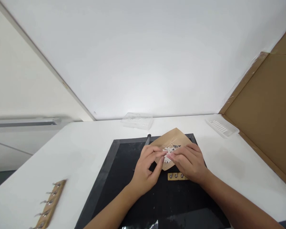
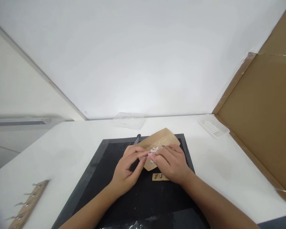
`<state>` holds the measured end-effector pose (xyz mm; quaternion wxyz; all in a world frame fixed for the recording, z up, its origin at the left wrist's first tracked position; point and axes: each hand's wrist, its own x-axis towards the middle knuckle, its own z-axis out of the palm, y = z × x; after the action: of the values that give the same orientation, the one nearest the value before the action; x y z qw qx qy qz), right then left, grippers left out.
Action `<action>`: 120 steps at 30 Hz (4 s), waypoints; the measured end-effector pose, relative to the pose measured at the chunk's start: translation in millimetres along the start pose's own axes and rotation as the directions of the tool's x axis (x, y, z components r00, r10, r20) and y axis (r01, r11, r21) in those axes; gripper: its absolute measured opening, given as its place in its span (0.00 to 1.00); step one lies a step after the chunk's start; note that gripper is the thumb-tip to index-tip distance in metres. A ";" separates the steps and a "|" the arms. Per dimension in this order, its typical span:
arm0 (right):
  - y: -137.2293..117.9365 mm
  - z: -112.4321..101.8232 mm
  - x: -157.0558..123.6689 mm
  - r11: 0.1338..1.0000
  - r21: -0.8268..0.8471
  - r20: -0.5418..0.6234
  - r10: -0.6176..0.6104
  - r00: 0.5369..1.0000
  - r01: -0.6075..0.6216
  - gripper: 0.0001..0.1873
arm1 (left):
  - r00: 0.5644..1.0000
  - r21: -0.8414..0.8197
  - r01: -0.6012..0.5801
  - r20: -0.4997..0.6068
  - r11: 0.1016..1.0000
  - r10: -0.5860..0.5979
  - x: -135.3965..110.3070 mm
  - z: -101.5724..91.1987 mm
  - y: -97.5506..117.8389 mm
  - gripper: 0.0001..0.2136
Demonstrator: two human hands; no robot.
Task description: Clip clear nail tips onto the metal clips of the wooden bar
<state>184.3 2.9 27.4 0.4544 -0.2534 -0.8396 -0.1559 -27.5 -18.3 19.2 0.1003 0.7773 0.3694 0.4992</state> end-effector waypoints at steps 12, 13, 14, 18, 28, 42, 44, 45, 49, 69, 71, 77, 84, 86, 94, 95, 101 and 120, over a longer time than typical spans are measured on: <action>-4.0 -7.8 2.3 0.992 0.001 -0.031 -0.122 0.992 0.122 0.06 | 0.986 -0.249 0.166 0.033 0.954 -0.163 -2.5 1.0 2.6 0.10; -3.1 -7.3 0.9 0.991 0.019 -0.028 -0.129 0.991 0.129 0.07 | 0.983 -0.270 0.181 0.045 0.946 -0.175 -2.6 1.3 2.6 0.10; -2.3 -6.9 -0.6 0.990 0.037 -0.024 -0.137 0.990 0.138 0.07 | 0.981 -0.296 0.194 0.059 0.935 -0.185 -2.5 1.6 2.7 0.11; -0.9 -6.7 -3.3 0.985 0.093 0.003 -0.144 0.990 0.143 0.08 | 0.973 -0.401 0.229 0.109 0.887 -0.202 -2.3 2.2 4.0 0.12; -3.0 0.7 -2.6 0.992 0.116 -0.065 0.050 0.997 -0.042 0.13 | 0.957 -0.430 0.280 0.198 0.858 -0.213 -3.3 0.7 6.1 0.12; 6.2 2.1 -6.7 0.984 0.179 -0.036 0.009 0.999 -0.002 0.12 | 0.971 -0.266 0.036 0.237 0.963 0.029 2.8 -4.4 -2.2 0.11; 11.0 0.9 -3.9 0.982 0.189 -0.035 -0.020 0.999 0.026 0.13 | 0.963 -0.234 -0.040 0.249 0.971 0.100 4.1 -6.7 -5.5 0.09; 13.5 -0.3 -3.0 0.979 0.199 -0.029 -0.028 0.999 0.033 0.14 | 0.955 -0.218 -0.078 0.265 0.973 0.136 4.5 -8.0 -7.1 0.08; 20.9 -10.4 -5.6 0.959 0.283 0.039 -0.011 0.999 -0.001 0.21 | 0.892 -0.120 -0.227 0.374 0.967 0.256 4.1 -12.0 -11.2 0.05; -5.4 0.0 -41.2 0.931 0.249 0.323 0.179 0.929 -0.266 0.26 | 0.861 0.174 -0.327 0.459 0.929 0.217 8.2 -26.6 -22.7 0.04; -7.1 -0.3 -40.3 0.931 0.244 0.332 0.184 0.925 -0.273 0.26 | 0.868 0.133 -0.302 0.447 0.944 0.214 8.7 -28.0 -19.5 0.07; -12.2 -0.1 -36.7 0.927 0.230 0.319 0.216 0.923 -0.297 0.27 | 0.844 0.033 -0.337 0.453 0.941 0.286 7.9 -22.5 -7.9 0.04; -13.6 -0.7 -36.2 0.915 0.225 0.346 0.246 0.905 -0.335 0.24 | 0.823 0.033 -0.388 0.462 0.921 0.330 2.0 -15.3 -4.9 0.05; -13.6 -0.1 -37.3 0.915 0.217 0.367 0.247 0.897 -0.340 0.23 | 0.822 0.020 -0.386 0.461 0.922 0.334 1.3 -14.3 -5.0 0.05; -14.3 -0.6 -38.3 0.922 0.170 0.413 0.254 0.875 -0.348 0.21 | 0.828 -0.038 -0.300 0.486 0.953 0.280 -1.4 -12.9 -3.0 0.07; -14.5 -0.5 -38.3 0.922 0.163 0.417 0.258 0.872 -0.350 0.20 | 0.821 -0.044 -0.297 0.499 0.954 0.278 -2.6 -12.7 -3.1 0.07; -15.1 0.2 -38.6 0.931 0.149 0.421 0.244 0.873 -0.332 0.16 | 0.779 -0.016 -0.310 0.569 0.951 0.264 -6.0 -10.9 -0.3 0.07; -15.2 -3.3 -34.1 0.981 0.052 0.420 0.151 0.895 -0.189 0.16 | 0.788 0.064 -0.286 0.583 0.956 0.196 -5.5 -8.8 10.6 0.13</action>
<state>193.6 -20.9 0.0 0.2893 -0.3320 -0.8976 -0.0197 -31.2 -31.3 25.1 0.0833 0.9368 0.2562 0.2231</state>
